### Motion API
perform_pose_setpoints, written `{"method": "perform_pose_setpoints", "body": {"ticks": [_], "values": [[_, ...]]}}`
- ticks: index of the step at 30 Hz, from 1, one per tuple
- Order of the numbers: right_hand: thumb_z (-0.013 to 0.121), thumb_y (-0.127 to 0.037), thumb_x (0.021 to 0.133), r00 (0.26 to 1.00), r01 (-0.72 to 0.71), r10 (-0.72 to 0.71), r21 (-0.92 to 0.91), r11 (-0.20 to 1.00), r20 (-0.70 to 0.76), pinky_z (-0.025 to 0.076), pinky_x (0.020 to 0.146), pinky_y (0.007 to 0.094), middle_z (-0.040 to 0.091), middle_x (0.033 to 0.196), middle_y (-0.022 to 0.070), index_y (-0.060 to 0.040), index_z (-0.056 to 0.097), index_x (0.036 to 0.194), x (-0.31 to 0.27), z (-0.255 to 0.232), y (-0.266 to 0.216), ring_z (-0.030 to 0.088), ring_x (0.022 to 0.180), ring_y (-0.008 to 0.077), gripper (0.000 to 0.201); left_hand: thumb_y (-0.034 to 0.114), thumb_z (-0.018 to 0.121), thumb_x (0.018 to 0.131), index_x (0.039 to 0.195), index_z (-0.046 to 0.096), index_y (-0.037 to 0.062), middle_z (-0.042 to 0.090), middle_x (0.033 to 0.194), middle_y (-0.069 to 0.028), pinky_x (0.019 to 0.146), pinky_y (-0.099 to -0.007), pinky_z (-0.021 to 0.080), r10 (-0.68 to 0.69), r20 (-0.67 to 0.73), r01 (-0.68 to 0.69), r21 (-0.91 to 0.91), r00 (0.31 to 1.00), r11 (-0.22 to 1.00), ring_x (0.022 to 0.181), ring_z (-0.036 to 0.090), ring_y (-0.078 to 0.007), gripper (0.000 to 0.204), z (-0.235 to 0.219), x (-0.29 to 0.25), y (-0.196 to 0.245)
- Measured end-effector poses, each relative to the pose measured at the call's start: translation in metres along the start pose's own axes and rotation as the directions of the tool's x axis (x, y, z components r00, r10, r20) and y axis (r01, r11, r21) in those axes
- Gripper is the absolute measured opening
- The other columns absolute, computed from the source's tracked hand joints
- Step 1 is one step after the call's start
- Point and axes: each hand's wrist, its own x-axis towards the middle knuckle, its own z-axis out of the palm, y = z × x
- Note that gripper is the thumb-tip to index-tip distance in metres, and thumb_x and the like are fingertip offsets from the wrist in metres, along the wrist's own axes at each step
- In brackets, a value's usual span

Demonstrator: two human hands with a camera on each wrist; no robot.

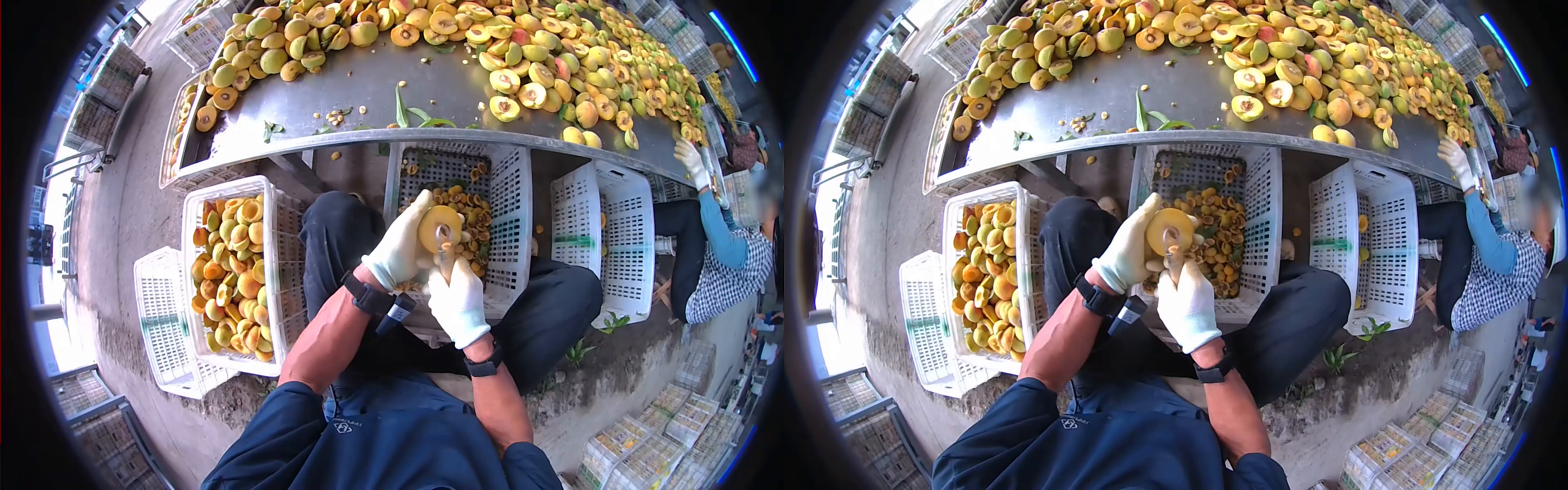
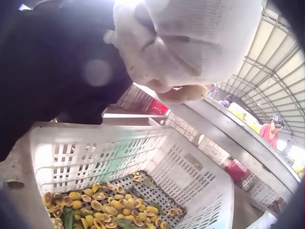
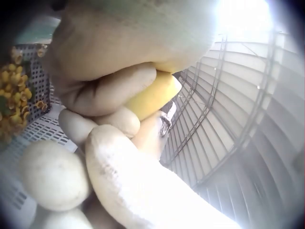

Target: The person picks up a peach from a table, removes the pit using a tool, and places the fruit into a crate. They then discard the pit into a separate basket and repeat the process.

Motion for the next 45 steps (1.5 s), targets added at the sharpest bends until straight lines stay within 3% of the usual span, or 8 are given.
{"method": "perform_pose_setpoints", "body": {"ticks": [4,8,10,16,23,39,42,45], "values": [[0.056,-0.01,0.095,0.973,-0.223,0.199,0.248,0.943,0.118,0.048,0.046,0.0264,0.069,0.08,0.0076,0.0006,0.056,0.109,0.003,-0.016,-0.019,0.062,0.055,0.0119,0.018,0.057,0.038,0.102,0.137,0.048,0.0037,0.065,0.114,-0.0202,0.044,-0.0226,0.043,0.156,0.134,-0.164,0.055,0.979,0.985,0.075,0.064,-0.0181,0.064,0.015,-0.012,-0.001],[0.056,-0.01,0.095,0.964,-0.233,0.191,0.24,0.942,0.183,0.049,0.047,0.0265,0.068,0.078,0.0068,-0.0002,0.056,0.109,0.003,-0.028,-0.024,0.062,0.057,0.0112,0.017,0.057,0.039,0.101,0.134,0.049,0.001,0.066,0.11,-0.0179,0.044,-0.0229,0.045,0.118,0.243,-0.108,-0.051,0.963,0.993,0.082,0.065,-0.0184,0.065,0.001,-0.002,0.0],[0.056,-0.01,0.095,0.998,0.015,-0.024,0.141,0.99,0.061,0.049,0.049,0.0278,0.066,0.074,0.0064,0.0004,0.057,0.108,0.005,-0.027,-0.018,0.061,0.056,0.0116,0.017,0.059,0.038,0.1,0.127,0.053,-0.0018,0.066,0.105,-0.0175,0.041,-0.0209,0.043,0.169,0.051,-0.162,-0.116,0.984,0.98,0.077,0.067,-0.0204,0.069,0.002,0.002,-0.001],[0.06,-0.012,0.093,0.987,0.112,-0.091,-0.157,0.981,0.131,0.051,0.055,0.0358,0.065,0.07,0.0139,0.0027,0.057,0.099,0.009,-0.03,-0.001,0.067,0.06,0.0241,0.017,0.059,0.037,0.1,0.12,0.057,-0.0055,0.068,0.099,-0.0179,0.048,-0.0259,0.051,0.018,0.23,-0.018,-0.003,0.973,1.0,0.083,0.069,-0.0242,0.07,-0.016,0.01,0.001],[0.063,-0.015,0.092,0.99,0.109,-0.097,-0.12,0.987,0.103,0.052,0.057,0.0384,0.064,0.068,0.0162,0.0027,0.057,0.096,0.009,-0.026,-0.007,0.067,0.061,0.0287,0.019,0.045,0.039,0.104,0.115,0.06,-0.0092,0.068,0.099,-0.016,0.077,-0.0321,0.057,0.035,0.215,-0.058,0.102,0.976,0.993,0.085,0.067,-0.0226,0.059,-0.01,0.006,0.004],[0.06,-0.012,0.088,0.953,0.042,-0.007,-0.11,0.993,0.302,0.052,0.062,0.044,0.063,0.071,0.0206,0.003,0.055,0.094,0.005,-0.033,0.014,0.066,0.068,0.0368,0.016,0.034,0.043,0.103,0.112,0.061,-0.01,0.07,0.103,-0.0171,0.076,-0.0319,0.057,-0.051,0.095,0.024,0.272,0.994,0.962,0.083,0.069,-0.0215,0.048,-0.013,-0.001,0.008],[0.061,-0.011,0.086,0.931,0.02,0.025,-0.117,0.993,0.365,0.05,0.064,0.0513,0.06,0.074,0.0276,0.0039,0.053,0.09,0.001,-0.042,0.009,0.061,0.073,0.0482,0.018,0.044,0.046,0.101,0.11,0.064,-0.0071,0.071,0.096,-0.0126,0.065,-0.0256,0.055,0.183,0.354,-0.396,0.76,0.917,0.515,0.079,0.067,-0.0157,0.055,-0.026,0.005,0.001],[0.061,-0.012,0.087,0.931,0.013,0.03,-0.115,0.993,0.364,0.049,0.058,0.0467,0.061,0.071,0.0244,0.002,0.055,0.092,0.002,-0.043,0.02,0.06,0.065,0.0432,0.017,0.05,0.044,0.101,0.11,0.066,-0.0037,0.07,0.096,-0.0104,0.06,-0.0236,0.053,-0.104,0.006,0.082,0.566,0.995,0.82,0.076,0.066,-0.0131,0.059,-0.015,0.008,0.005]]}}
